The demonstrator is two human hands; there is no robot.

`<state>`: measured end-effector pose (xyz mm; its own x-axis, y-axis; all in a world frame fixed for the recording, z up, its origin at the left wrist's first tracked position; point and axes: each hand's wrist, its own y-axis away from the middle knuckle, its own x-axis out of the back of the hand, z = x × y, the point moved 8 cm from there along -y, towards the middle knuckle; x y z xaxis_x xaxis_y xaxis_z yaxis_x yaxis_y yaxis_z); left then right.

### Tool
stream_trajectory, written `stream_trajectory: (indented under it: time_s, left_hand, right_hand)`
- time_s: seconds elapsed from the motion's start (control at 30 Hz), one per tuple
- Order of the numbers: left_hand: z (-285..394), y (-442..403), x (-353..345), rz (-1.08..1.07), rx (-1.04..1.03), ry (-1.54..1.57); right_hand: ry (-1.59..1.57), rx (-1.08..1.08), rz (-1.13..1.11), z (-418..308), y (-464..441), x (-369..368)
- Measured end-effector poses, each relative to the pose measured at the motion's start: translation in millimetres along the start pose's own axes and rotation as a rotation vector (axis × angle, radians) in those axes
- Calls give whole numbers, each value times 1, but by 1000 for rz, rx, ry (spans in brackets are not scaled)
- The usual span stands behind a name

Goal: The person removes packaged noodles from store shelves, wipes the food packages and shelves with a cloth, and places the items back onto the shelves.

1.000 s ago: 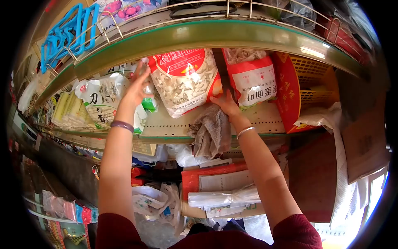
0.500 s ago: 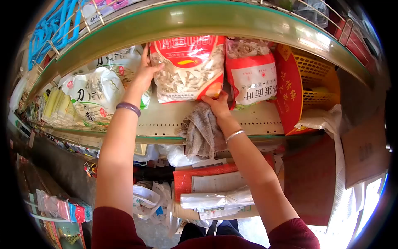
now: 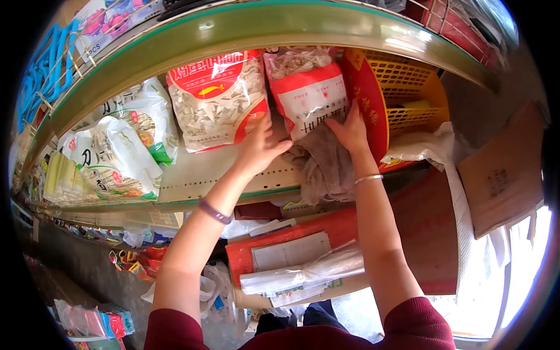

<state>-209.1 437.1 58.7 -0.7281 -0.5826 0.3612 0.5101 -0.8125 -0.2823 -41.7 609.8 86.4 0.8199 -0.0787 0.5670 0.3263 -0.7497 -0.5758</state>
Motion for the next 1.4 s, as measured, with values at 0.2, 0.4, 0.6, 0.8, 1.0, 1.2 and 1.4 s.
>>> stream_trajectory:
  time_s: [0.2, 0.4, 0.6, 0.8, 1.0, 1.2, 1.4]
  left_hand:
    - [30, -48, -49, -25, -83, 387]
    - [28, -55, -57, 28, -56, 498]
    - [-30, -88, -26, 287, -156, -192]
    - [12, 44, -68, -113, 91, 188]
    - [32, 168, -117, -754, 645, 1132]
    - [16, 209, -81, -388, 542, 977]
    - [79, 236, -48, -323, 215, 664]
  right_hand:
    - [-83, -21, -268, 20, 2, -36]
    - [-102, -142, -250, 11, 37, -37]
    - [-505, -282, -412, 9, 25, -16]
    - [-828, -242, -248, -3, 76, 50]
    - [-1439, -358, -477, -49, 148, 103]
    - [-1218, -358, -645, -67, 250, 132]
    - [-898, -284, -695, -72, 335, 134]
